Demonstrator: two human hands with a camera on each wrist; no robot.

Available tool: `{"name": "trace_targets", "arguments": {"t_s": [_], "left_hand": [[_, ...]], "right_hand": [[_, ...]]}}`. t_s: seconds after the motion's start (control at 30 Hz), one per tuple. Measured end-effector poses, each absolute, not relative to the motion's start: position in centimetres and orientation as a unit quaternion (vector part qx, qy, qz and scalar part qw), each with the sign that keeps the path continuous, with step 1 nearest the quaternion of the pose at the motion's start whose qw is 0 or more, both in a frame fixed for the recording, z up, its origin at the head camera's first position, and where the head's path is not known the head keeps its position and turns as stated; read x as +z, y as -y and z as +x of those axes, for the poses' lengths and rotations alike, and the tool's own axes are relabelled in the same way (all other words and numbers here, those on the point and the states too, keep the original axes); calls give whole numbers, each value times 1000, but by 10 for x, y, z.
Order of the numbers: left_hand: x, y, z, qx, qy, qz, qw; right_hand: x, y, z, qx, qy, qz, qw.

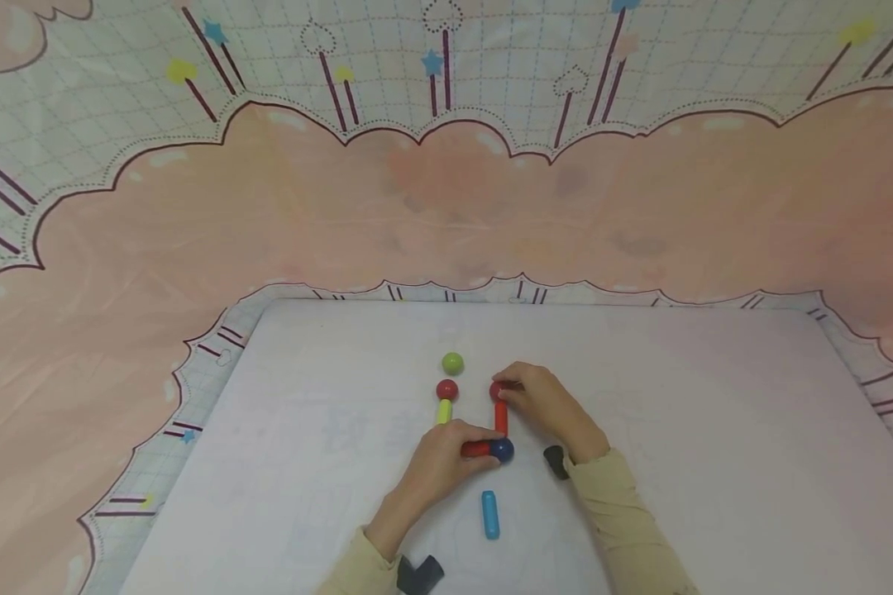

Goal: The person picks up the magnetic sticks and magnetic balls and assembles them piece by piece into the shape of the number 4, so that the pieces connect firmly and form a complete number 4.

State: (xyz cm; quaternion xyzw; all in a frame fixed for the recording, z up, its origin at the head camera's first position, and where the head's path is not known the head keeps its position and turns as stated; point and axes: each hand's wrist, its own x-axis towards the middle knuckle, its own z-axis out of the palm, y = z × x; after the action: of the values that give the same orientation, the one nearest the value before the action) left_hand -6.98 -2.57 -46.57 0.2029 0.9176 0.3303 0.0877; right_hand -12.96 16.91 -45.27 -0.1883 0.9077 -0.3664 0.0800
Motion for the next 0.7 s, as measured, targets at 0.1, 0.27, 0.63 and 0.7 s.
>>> {"name": "trace_targets", "arguments": {"t_s": [0.1,0.27,0.63,0.7], "left_hand": [[-466,26,-70,333,-917,202,88],[-466,26,-70,337,-916,199,91],[-465,27,-72,334,-914,203,107],[-464,27,-72,331,-914,210,102]], "right_hand": [[-453,-168,-128,-364,-910,-182,78],[-453,-166,-123,-351,-918,-174,53],[-449,-167,-107,-340,-925,-167,12],[-448,-167,-104,-343,-922,-177,3]]}}
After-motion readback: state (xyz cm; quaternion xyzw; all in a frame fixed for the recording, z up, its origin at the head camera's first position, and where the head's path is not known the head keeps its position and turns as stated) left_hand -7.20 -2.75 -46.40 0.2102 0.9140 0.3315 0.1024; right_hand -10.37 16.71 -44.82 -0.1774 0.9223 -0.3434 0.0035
